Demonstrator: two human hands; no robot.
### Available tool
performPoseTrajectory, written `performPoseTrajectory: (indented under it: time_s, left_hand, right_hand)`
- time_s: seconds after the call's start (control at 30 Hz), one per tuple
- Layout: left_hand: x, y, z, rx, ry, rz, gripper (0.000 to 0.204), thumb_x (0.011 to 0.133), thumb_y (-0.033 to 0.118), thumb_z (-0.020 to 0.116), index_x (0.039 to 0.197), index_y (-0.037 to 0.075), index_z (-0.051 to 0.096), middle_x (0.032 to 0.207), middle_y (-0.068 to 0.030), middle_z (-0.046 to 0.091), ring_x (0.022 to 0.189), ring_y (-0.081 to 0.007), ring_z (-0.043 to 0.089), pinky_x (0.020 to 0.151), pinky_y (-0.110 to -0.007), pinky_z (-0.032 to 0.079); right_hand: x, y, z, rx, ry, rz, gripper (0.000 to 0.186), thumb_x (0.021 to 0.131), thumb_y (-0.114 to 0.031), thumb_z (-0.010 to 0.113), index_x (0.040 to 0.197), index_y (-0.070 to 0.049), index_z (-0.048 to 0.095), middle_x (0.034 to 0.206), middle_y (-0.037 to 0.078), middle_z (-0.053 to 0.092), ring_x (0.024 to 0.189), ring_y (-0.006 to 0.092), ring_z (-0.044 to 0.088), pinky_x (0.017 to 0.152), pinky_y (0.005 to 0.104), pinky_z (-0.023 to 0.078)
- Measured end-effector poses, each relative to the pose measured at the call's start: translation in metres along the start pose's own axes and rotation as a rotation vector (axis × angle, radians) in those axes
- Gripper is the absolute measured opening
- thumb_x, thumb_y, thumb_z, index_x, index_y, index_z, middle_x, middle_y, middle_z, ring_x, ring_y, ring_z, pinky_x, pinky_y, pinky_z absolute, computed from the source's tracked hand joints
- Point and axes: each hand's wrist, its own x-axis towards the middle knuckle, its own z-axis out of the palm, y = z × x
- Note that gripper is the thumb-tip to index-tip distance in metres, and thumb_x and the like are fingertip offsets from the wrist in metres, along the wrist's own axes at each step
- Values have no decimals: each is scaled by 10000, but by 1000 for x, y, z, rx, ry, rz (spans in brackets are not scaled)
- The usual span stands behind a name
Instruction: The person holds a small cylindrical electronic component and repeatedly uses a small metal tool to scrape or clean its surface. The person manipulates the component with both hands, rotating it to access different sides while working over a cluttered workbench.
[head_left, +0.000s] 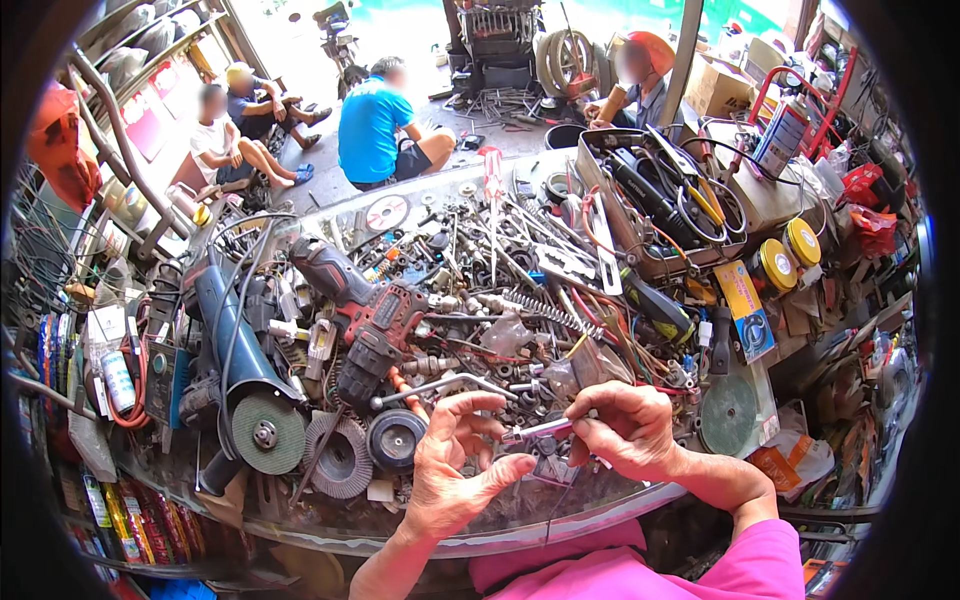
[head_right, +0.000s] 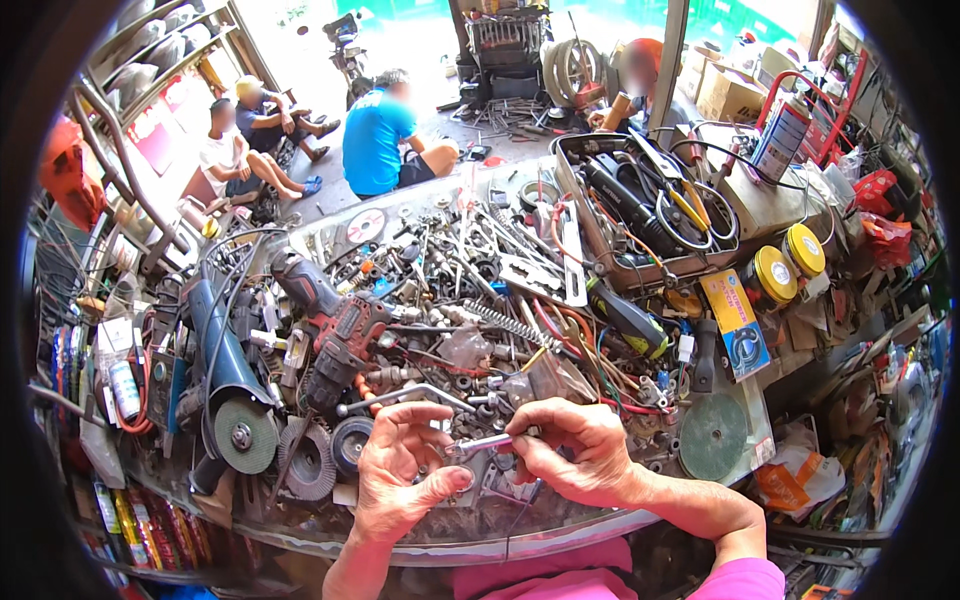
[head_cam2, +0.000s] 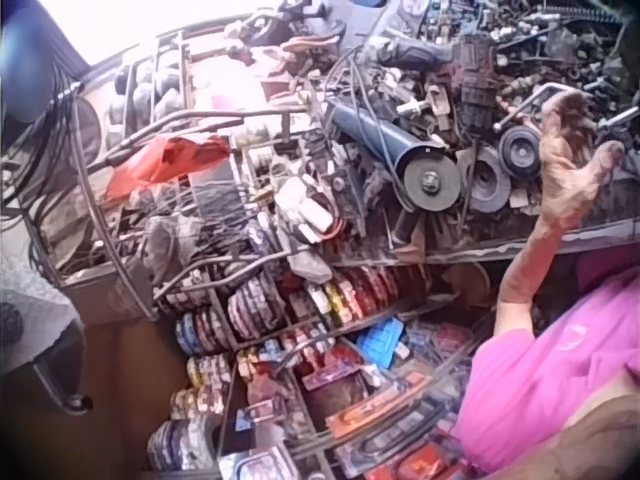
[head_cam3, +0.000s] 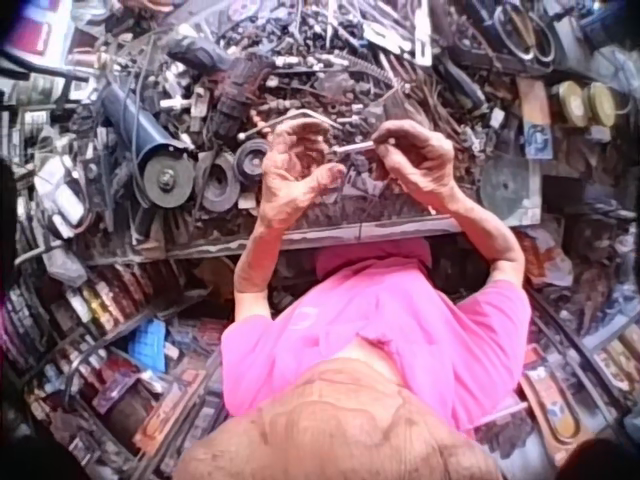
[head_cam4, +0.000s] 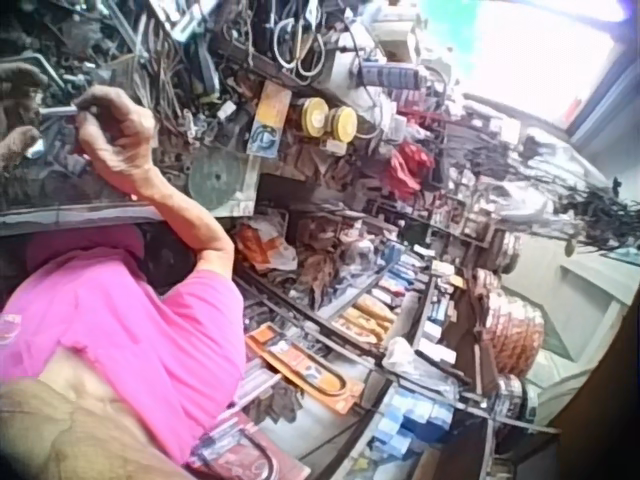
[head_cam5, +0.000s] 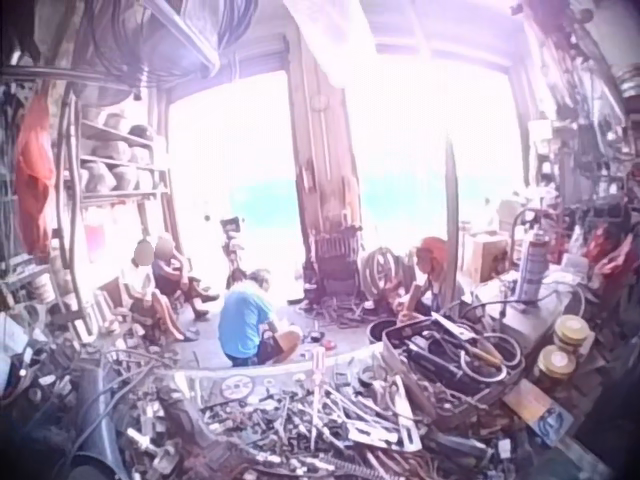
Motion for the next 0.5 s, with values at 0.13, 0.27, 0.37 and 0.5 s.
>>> performPoseTrajectory:
  time_s: [0.13, 0.27, 0.37, 0.5]
  left_hand:
    - [-1, 6, -1, -61, -56, -253, 373, 950, 283, 630, 1159, -18, 561, 905, -18, 612, 755, -44, 544, 654, -185, 449]
    - [-5, 2, -3, 105, -92, -286, 236, 925, 177, 661, 1095, 27, 596, 843, 25, 603, 694, -26, 528, 571, -161, 412]
    - [-1, -6, 2, 33, 7, 38, 342, 793, 13, 771, 1083, 24, 588, 1015, -29, 587, 780, -39, 564, 565, -157, 414]
    - [-3, 10, 6, -33, 24, -135, 372, 798, 47, 772, 1117, 13, 583, 1066, -46, 565, 798, -39, 559, 576, -152, 418]
  right_hand:
    - [0, 1, -2, -58, -23, -26, 130, 891, 33, 576, 1018, 47, 602, 841, 101, 708, 663, 112, 690, 584, 225, 557]
    - [-1, 1, -2, -104, -35, -58, 137, 879, 52, 577, 1012, 48, 610, 811, 92, 696, 655, 126, 692, 570, 232, 561]
    - [0, 1, 1, -120, -37, -90, 154, 865, 79, 573, 1010, 52, 616, 779, 85, 681, 654, 146, 698, 555, 239, 567]
    - [-1, 1, -1, -100, -35, -61, 135, 879, 35, 583, 1012, 39, 609, 821, 82, 702, 672, 120, 700, 582, 221, 555]
